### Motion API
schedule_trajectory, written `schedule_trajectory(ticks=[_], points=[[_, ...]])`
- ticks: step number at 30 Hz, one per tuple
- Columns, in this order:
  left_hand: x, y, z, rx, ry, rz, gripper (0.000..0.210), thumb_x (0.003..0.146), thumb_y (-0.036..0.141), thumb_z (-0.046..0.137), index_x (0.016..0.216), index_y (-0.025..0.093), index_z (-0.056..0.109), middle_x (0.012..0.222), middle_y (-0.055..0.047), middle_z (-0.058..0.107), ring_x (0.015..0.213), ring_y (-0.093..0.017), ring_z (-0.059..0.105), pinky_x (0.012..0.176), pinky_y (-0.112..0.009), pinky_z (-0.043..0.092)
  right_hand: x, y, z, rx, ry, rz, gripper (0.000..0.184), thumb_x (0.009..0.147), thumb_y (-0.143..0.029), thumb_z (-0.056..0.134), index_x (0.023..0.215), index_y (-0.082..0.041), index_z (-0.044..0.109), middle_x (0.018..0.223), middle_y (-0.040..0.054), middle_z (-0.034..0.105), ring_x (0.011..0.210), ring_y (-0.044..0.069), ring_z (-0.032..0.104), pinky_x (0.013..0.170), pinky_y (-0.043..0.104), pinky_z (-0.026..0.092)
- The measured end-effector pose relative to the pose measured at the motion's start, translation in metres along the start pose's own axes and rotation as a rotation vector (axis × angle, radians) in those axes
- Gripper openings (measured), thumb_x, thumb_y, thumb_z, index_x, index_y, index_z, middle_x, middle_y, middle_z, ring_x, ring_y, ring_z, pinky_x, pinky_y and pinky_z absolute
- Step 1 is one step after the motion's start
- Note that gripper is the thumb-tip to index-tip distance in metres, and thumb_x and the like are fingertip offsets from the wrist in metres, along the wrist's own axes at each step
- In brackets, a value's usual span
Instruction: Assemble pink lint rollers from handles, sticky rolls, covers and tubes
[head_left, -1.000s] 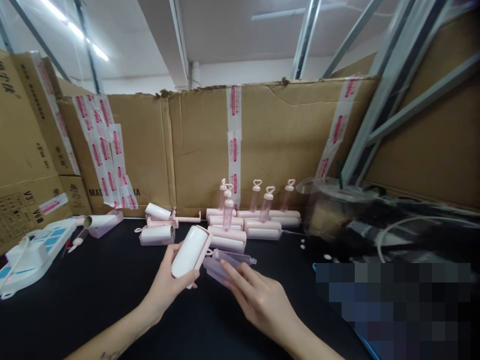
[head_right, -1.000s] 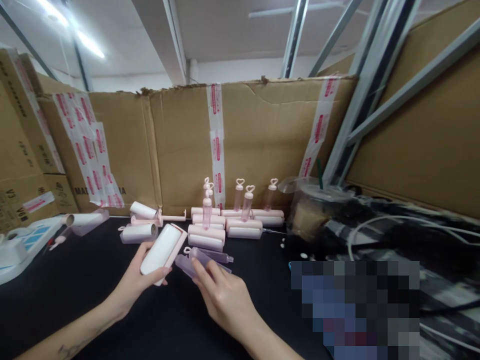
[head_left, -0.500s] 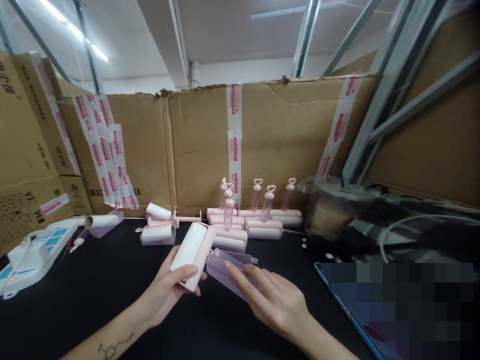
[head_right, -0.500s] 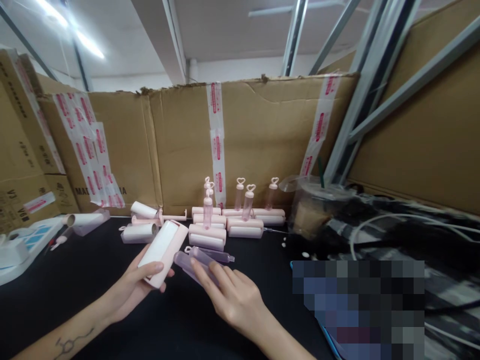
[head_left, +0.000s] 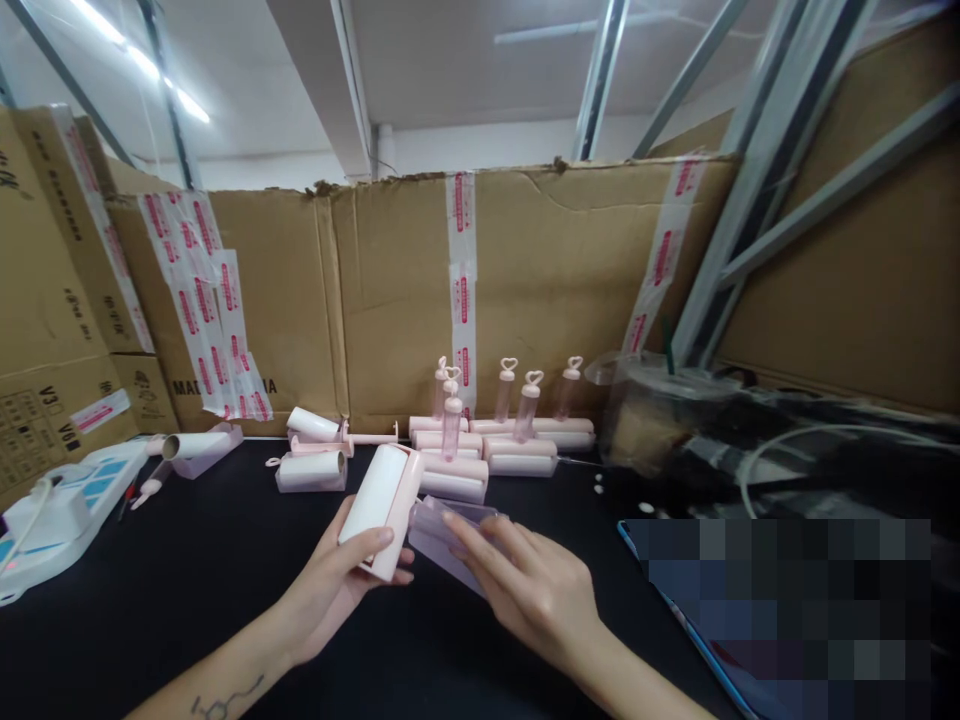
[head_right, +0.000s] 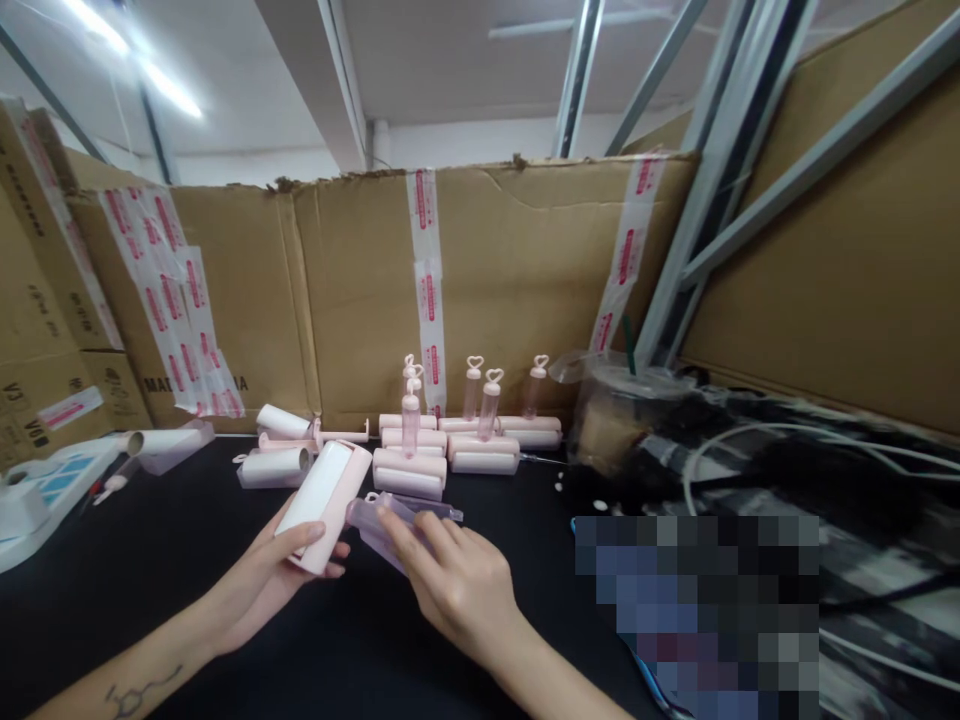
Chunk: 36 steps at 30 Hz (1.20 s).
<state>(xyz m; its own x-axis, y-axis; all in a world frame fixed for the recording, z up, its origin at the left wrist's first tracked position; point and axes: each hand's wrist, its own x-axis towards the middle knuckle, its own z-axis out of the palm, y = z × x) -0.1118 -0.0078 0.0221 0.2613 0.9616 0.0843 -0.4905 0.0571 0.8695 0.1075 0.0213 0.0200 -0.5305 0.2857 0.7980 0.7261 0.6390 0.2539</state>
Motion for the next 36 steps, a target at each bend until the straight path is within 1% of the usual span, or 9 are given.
schedule_trajectory(ticks=[3,5,8,10,13,18,23,29,36], points=[[0.007,0.004,-0.009,-0.064,-0.214,0.024,0.064,0.071,0.063,0.054,0.112,0.014,0.055,0.117,-0.014,0.056,0.115,-0.032,0.046,0.099,-0.047,0.032,0.012,0.014,-0.013,0.169,-0.084,0.137,0.032,0.086,-0.025,0.051,0.117,-0.026,0.057,0.081,0.0015,0.063,0.064,0.011,0.057,0.057,0.020,0.040],[0.016,0.001,-0.017,0.023,-0.257,0.107,0.074,0.065,0.069,0.054,0.119,0.018,0.051,0.127,-0.013,0.050,0.124,-0.033,0.036,0.103,-0.049,0.025,0.020,0.027,-0.025,0.307,-0.156,0.262,0.033,0.084,-0.032,0.053,0.117,-0.026,0.056,0.088,0.0025,0.064,0.072,0.013,0.060,0.062,0.021,0.044],[0.032,-0.014,-0.030,0.428,-0.092,0.199,0.080,0.062,0.050,0.071,0.130,0.025,0.038,0.133,-0.010,0.045,0.126,-0.031,0.032,0.105,-0.048,0.018,0.032,0.049,-0.044,0.485,-0.313,0.426,0.035,0.079,-0.042,0.057,0.108,-0.022,0.061,0.091,0.0043,0.065,0.078,0.018,0.061,0.068,0.026,0.048],[0.039,-0.028,-0.035,0.709,0.014,0.201,0.081,0.061,0.041,0.074,0.131,0.026,0.036,0.136,-0.010,0.041,0.128,-0.030,0.027,0.106,-0.047,0.015,0.041,0.062,-0.055,0.549,-0.495,0.489,0.035,0.077,-0.047,0.056,0.098,-0.020,0.064,0.080,0.0038,0.066,0.065,0.017,0.062,0.059,0.026,0.048],[0.042,-0.041,-0.035,0.947,-0.029,0.207,0.068,0.066,0.038,0.070,0.127,0.024,0.042,0.132,-0.010,0.043,0.126,-0.029,0.031,0.105,-0.045,0.019,0.057,0.074,-0.067,0.542,-0.800,0.541,0.039,0.077,-0.051,0.053,0.094,-0.019,0.067,0.063,0.0015,0.064,0.042,0.013,0.055,0.040,0.022,0.040],[0.037,-0.040,-0.029,1.025,-0.120,0.211,0.053,0.069,0.039,0.066,0.113,0.020,0.044,0.125,-0.012,0.048,0.119,-0.027,0.040,0.100,-0.042,0.027,0.096,0.068,-0.075,0.337,-1.102,0.417,0.035,0.068,-0.047,0.061,0.085,-0.018,0.071,0.052,0.0002,0.061,0.039,0.013,0.055,0.038,0.020,0.035],[0.039,-0.040,-0.030,0.975,-0.185,0.147,0.077,0.058,0.039,0.075,0.121,0.019,0.034,0.128,-0.013,0.046,0.120,-0.028,0.040,0.101,-0.043,0.027,0.135,0.053,-0.071,0.284,-1.306,0.258,0.047,0.061,-0.060,0.062,0.078,-0.016,0.072,0.050,0.0000,0.059,0.039,0.012,0.055,0.044,0.022,0.039],[0.040,-0.038,-0.033,1.025,-0.132,0.109,0.068,0.054,0.043,0.076,0.112,0.019,0.051,0.119,-0.010,0.052,0.116,-0.032,0.040,0.101,-0.046,0.024,0.162,0.041,-0.068,0.224,-1.417,0.117,0.049,0.056,-0.060,0.067,0.075,-0.016,0.072,0.052,-0.0002,0.061,0.042,0.014,0.057,0.056,0.028,0.043],[0.037,-0.036,-0.032,0.972,-0.149,0.138,0.066,0.054,0.040,0.077,0.111,0.019,0.051,0.108,-0.007,0.055,0.103,-0.026,0.048,0.093,-0.038,0.033,0.185,0.020,-0.069,0.127,-1.482,0.054,0.044,0.053,-0.056,0.071,0.065,-0.013,0.069,0.046,-0.0004,0.057,0.041,0.015,0.053,0.047,0.028,0.041]])
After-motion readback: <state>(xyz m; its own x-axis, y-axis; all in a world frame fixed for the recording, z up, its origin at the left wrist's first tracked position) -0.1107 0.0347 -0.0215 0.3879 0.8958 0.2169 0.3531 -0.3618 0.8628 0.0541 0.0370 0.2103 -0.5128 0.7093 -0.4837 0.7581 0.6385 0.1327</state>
